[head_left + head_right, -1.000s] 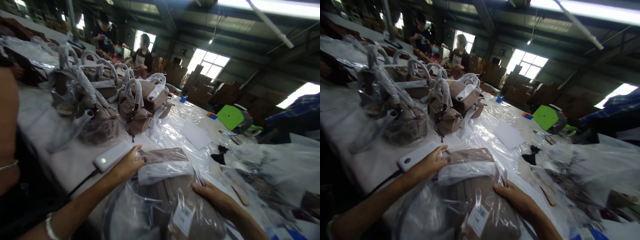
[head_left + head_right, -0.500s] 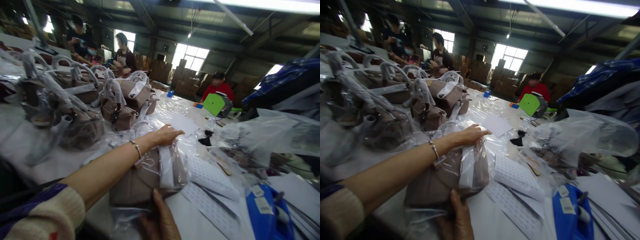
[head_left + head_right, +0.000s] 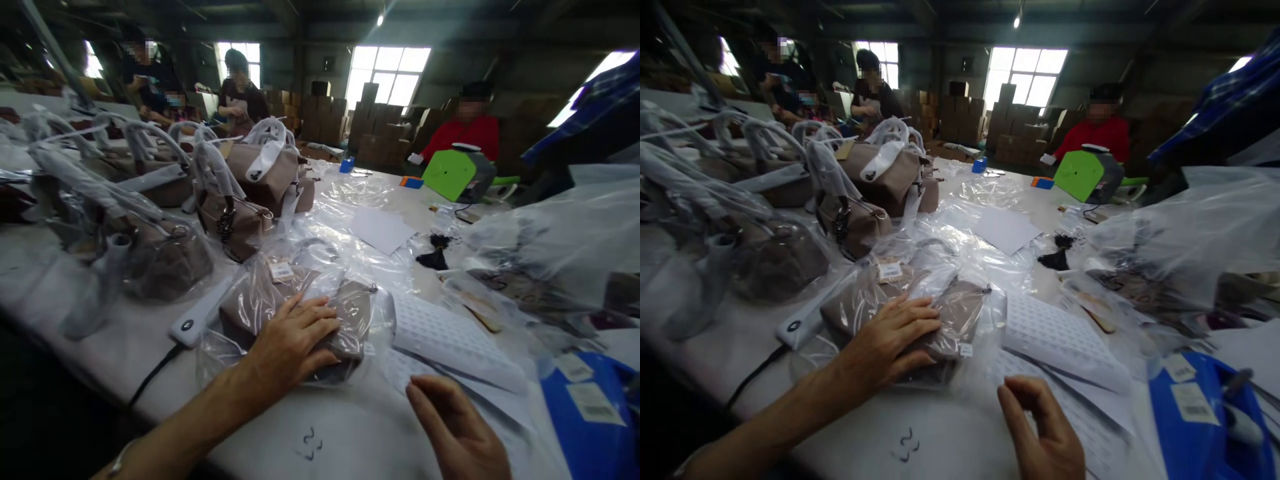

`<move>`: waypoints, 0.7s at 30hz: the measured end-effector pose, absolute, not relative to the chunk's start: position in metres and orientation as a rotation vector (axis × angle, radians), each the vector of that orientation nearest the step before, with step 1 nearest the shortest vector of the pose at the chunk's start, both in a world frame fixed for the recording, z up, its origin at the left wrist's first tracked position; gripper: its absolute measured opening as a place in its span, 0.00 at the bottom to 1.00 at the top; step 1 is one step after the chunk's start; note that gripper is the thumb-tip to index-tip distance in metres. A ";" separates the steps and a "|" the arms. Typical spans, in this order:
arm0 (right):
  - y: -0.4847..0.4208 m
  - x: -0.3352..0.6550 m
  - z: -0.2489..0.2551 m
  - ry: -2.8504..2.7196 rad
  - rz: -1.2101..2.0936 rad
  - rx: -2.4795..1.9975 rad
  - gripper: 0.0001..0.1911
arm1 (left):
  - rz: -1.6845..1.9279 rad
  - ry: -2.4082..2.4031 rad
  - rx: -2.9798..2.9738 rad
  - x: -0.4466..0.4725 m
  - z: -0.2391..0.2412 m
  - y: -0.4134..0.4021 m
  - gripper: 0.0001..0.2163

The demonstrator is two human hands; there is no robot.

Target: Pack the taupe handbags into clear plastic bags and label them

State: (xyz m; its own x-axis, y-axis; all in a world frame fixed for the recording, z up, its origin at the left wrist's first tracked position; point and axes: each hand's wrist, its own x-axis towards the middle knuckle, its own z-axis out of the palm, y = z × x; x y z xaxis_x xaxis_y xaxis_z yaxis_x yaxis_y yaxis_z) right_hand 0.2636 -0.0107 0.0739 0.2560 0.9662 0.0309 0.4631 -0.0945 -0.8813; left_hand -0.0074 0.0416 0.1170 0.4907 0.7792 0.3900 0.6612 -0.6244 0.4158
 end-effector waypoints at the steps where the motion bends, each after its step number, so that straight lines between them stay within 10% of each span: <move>1: -0.008 0.260 0.077 -1.364 0.725 -1.687 0.21 | 0.855 1.258 2.534 -0.009 0.109 0.037 0.17; 21: 0.004 0.233 0.058 -1.278 1.045 -1.489 0.23 | 0.966 1.302 2.716 -0.019 0.087 0.022 0.15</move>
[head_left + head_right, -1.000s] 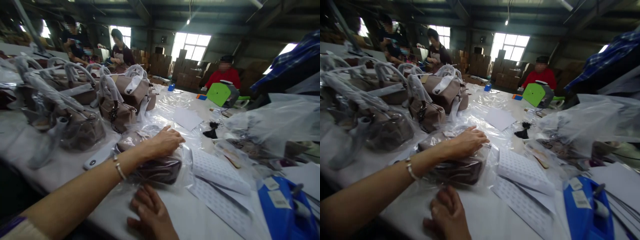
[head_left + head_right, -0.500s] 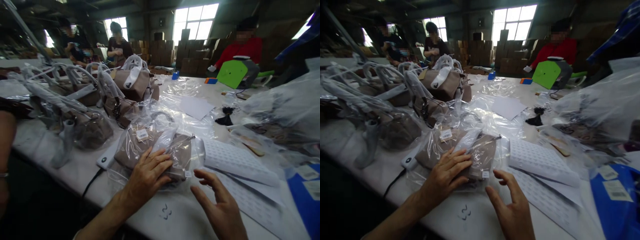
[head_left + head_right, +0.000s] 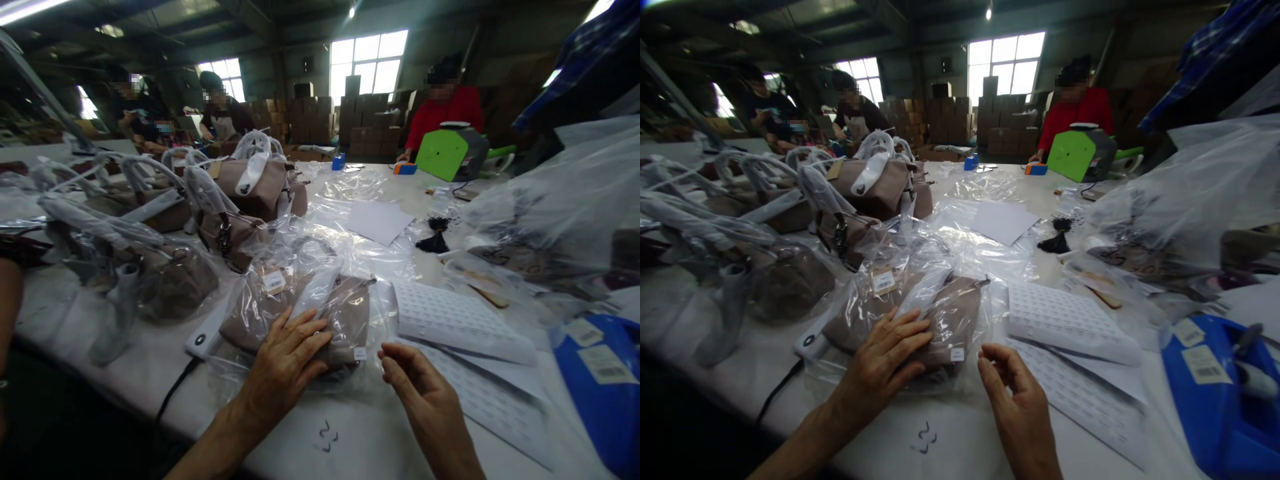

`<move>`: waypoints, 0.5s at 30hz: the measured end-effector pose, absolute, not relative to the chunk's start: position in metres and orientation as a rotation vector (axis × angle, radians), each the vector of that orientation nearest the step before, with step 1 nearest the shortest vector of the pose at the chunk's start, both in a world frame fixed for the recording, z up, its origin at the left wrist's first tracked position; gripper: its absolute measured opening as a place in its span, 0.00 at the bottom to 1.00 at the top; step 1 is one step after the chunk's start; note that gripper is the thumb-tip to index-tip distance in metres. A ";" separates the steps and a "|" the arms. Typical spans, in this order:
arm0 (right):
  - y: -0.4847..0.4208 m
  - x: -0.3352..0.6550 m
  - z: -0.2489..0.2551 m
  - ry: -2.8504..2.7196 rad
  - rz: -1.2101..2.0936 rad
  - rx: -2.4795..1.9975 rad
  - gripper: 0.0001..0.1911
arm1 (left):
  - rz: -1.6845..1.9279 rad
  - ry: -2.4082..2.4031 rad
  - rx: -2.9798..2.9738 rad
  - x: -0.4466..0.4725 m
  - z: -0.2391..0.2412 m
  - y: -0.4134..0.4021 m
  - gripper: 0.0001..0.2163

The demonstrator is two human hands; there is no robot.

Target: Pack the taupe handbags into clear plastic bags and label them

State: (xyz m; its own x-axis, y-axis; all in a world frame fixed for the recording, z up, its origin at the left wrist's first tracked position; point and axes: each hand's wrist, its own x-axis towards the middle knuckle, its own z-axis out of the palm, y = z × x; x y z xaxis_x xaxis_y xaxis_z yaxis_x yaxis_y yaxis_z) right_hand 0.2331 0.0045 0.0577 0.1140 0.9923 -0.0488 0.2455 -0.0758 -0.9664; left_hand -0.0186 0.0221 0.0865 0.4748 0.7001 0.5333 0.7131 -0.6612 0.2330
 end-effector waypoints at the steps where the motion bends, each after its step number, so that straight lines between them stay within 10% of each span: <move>1: 0.003 0.232 0.058 -1.296 0.977 -1.489 0.22 | -0.955 -1.266 -2.669 -0.019 0.086 0.022 0.15; 15: -0.002 0.224 0.075 -1.497 0.583 -1.397 0.10 | -0.987 -1.211 -2.627 -0.019 0.081 0.023 0.13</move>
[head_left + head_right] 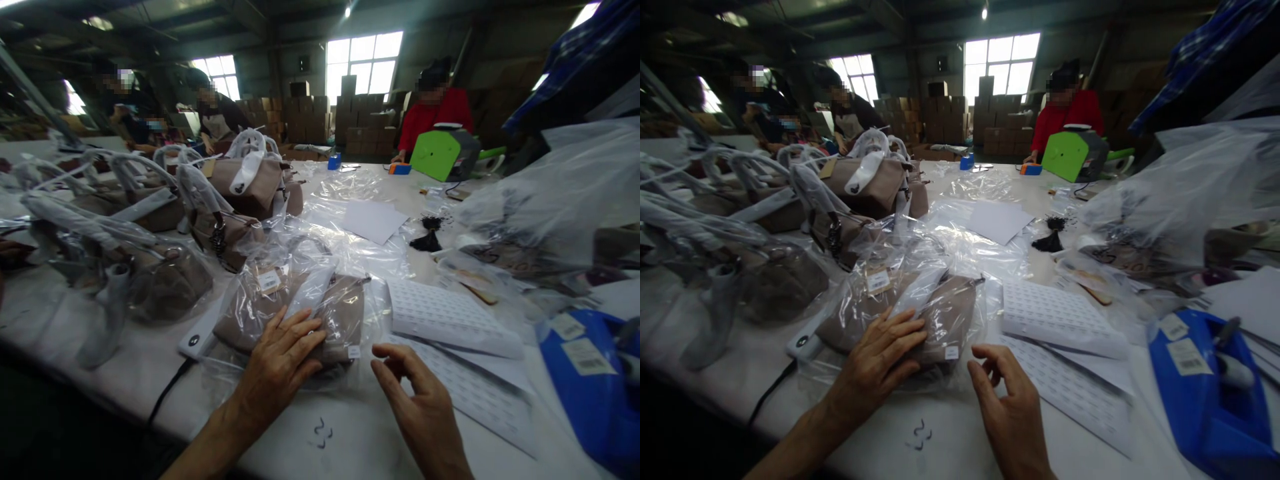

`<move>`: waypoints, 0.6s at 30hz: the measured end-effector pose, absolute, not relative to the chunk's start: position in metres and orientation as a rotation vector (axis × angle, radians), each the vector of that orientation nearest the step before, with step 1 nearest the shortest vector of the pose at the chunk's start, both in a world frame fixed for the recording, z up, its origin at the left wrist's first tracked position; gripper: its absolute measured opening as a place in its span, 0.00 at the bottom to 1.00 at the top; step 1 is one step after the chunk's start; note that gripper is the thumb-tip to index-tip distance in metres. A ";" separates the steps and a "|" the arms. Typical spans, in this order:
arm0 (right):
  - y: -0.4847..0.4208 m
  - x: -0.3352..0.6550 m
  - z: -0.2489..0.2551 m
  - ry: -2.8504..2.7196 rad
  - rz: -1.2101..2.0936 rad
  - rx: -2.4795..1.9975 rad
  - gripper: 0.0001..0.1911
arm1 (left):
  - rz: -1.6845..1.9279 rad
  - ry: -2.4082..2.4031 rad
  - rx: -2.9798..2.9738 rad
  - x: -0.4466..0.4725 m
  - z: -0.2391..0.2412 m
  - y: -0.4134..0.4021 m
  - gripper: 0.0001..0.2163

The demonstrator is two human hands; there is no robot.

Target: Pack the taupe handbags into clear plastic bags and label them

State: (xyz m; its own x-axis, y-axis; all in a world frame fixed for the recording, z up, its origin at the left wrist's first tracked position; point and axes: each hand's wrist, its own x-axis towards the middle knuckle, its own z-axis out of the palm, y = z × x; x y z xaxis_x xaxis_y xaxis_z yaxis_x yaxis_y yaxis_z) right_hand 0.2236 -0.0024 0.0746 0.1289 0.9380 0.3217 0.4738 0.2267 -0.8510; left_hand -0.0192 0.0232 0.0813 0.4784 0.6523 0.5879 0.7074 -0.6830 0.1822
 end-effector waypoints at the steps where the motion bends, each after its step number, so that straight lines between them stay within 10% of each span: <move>1: -0.002 0.224 0.073 -1.507 0.572 -1.392 0.09 | -0.988 -1.210 -2.627 -0.019 0.081 0.023 0.13; 10: 0.004 0.228 0.071 -1.703 0.334 -1.192 0.05 | -0.976 -1.202 -2.632 -0.020 0.081 0.022 0.13; 18: 0.019 0.225 0.062 -1.974 0.089 -1.176 0.22 | -0.959 -1.189 -2.634 -0.020 0.081 0.024 0.14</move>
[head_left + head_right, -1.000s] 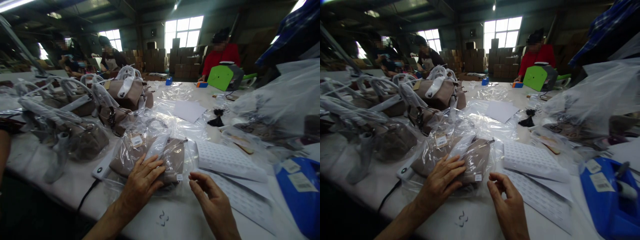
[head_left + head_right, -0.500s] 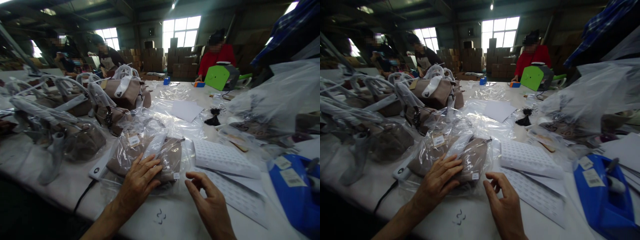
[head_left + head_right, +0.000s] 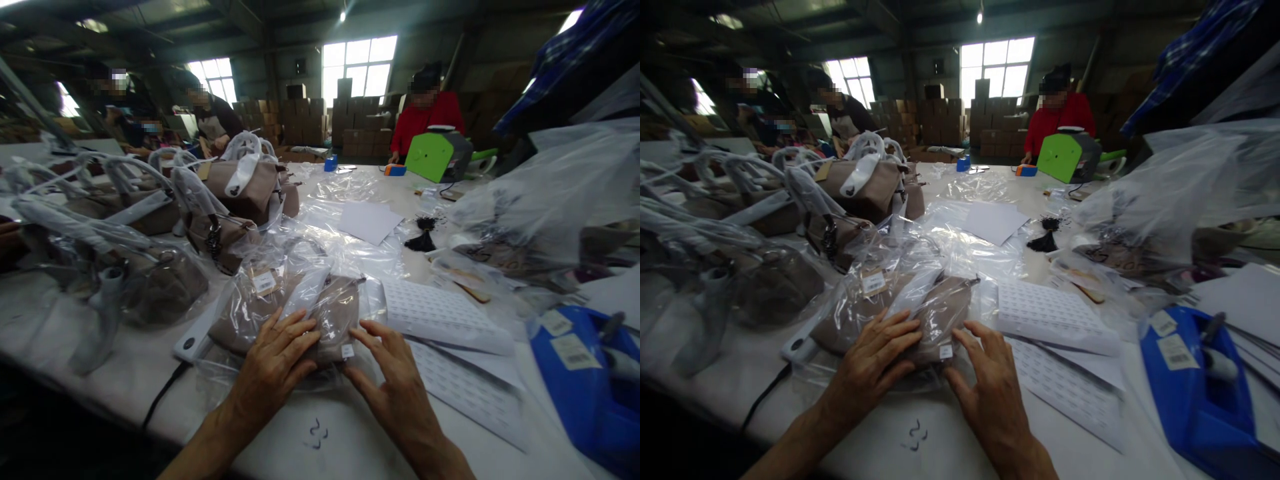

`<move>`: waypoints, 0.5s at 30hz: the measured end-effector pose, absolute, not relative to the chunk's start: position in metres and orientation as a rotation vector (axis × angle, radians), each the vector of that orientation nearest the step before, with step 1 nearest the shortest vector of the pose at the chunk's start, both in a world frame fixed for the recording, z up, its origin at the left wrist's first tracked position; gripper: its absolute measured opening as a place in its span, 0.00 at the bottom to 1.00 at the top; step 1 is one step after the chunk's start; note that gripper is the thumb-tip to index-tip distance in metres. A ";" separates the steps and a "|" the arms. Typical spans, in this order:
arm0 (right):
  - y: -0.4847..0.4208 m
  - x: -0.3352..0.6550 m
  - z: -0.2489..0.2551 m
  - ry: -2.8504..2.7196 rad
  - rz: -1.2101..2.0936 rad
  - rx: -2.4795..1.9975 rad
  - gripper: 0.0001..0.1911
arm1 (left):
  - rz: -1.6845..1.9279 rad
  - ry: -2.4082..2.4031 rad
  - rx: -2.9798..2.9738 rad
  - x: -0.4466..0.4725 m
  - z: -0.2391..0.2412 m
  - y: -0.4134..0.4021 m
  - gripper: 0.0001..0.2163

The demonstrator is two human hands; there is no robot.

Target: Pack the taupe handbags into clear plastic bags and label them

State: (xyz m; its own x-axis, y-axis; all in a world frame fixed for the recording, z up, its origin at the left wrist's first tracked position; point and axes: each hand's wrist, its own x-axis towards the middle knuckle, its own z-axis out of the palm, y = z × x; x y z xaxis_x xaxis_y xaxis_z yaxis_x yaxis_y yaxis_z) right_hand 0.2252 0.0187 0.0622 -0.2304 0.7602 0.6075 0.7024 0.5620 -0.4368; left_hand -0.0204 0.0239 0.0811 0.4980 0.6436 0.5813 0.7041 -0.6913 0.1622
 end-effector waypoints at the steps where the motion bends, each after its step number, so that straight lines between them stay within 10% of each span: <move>1: 0.020 0.224 0.061 -1.976 0.087 -1.174 0.20 | -0.956 -1.187 -2.634 -0.021 0.081 0.024 0.14; 15: 0.022 0.226 0.065 -1.910 0.166 -1.150 0.14 | -0.937 -1.214 -2.623 -0.021 0.082 0.022 0.14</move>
